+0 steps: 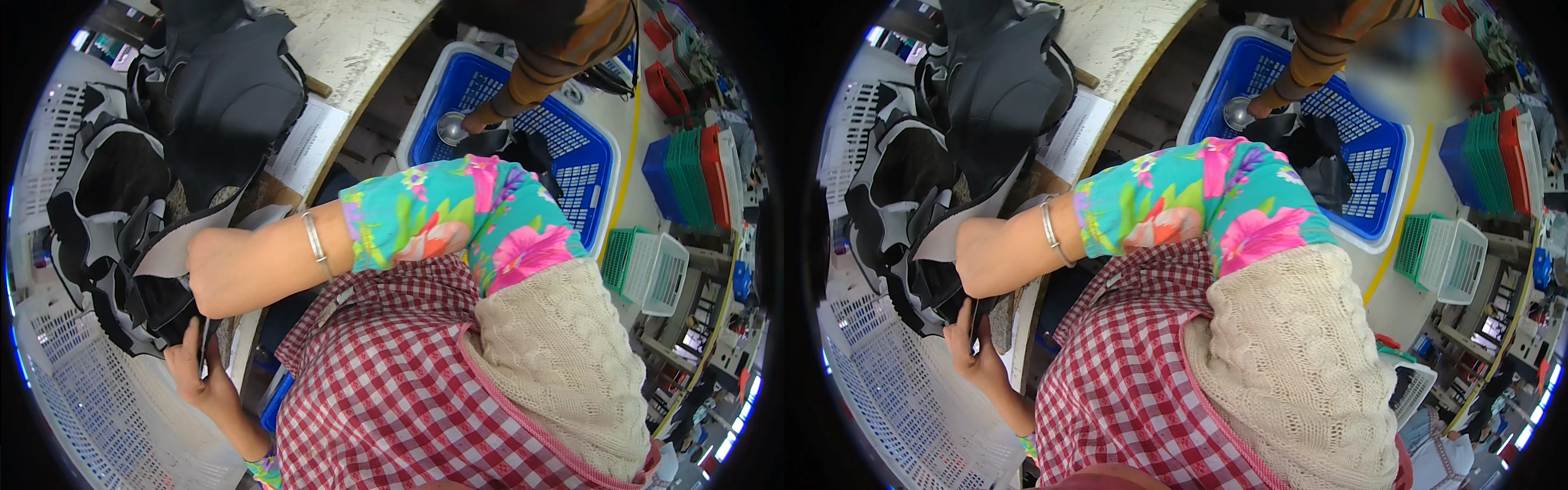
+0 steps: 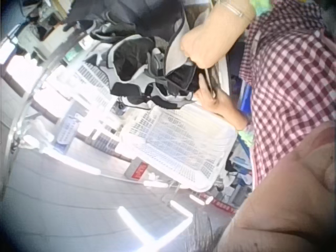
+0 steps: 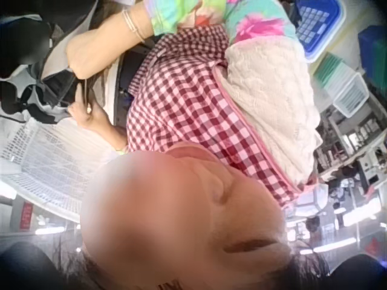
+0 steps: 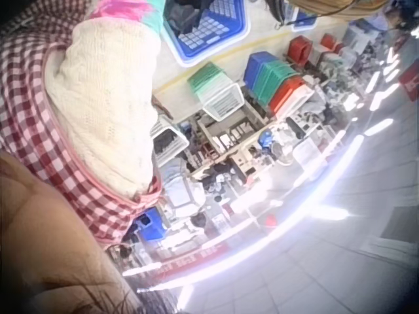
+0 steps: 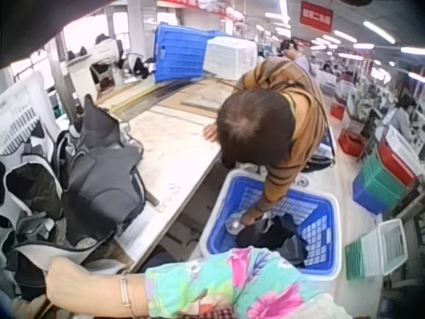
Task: The person carries a basket of black fabric parts to a workstation, then repeatedly picks up individual parts, places them on a work surface, and marks them with a pen. The person also handles a small plastic bag and places parts into a blue basket.
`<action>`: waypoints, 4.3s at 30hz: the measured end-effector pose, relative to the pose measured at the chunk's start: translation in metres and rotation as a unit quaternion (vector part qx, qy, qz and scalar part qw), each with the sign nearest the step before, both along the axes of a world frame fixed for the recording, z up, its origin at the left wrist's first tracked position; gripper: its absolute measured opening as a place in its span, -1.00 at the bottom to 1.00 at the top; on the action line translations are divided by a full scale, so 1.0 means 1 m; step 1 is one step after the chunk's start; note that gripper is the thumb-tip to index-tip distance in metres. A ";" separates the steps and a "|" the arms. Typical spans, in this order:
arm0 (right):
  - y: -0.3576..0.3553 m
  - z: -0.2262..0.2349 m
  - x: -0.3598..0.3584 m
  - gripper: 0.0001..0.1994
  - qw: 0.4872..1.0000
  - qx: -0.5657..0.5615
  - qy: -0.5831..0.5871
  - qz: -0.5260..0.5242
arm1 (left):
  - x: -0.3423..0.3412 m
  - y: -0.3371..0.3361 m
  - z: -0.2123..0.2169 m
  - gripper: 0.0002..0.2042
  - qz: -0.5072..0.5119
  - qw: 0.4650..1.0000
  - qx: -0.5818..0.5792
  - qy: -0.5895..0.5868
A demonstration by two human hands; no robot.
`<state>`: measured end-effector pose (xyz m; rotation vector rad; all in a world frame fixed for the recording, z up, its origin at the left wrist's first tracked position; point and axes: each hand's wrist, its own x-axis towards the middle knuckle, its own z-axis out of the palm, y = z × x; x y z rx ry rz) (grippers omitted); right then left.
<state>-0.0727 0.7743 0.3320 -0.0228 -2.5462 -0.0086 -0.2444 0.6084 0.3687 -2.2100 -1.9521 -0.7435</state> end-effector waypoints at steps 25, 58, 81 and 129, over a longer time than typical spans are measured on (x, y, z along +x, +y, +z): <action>0.000 -0.019 -0.030 -0.61 0.723 -0.589 0.359 -0.049 | -0.034 0.051 -0.028 -0.69 0.025 0.752 0.027 -0.659; 0.023 -0.025 -0.007 -0.69 0.676 -0.693 0.250 0.000 | -0.062 0.057 -0.039 -0.29 -0.220 0.575 0.056 -0.786; 0.033 0.040 -0.045 -0.81 0.488 -0.794 0.329 0.150 | -0.025 0.028 0.080 -0.08 -0.406 0.738 0.004 -0.539; 0.000 0.005 -0.029 -0.79 0.326 -0.884 0.332 0.055 | -0.051 0.058 -0.060 -0.69 -0.031 0.983 -0.081 0.159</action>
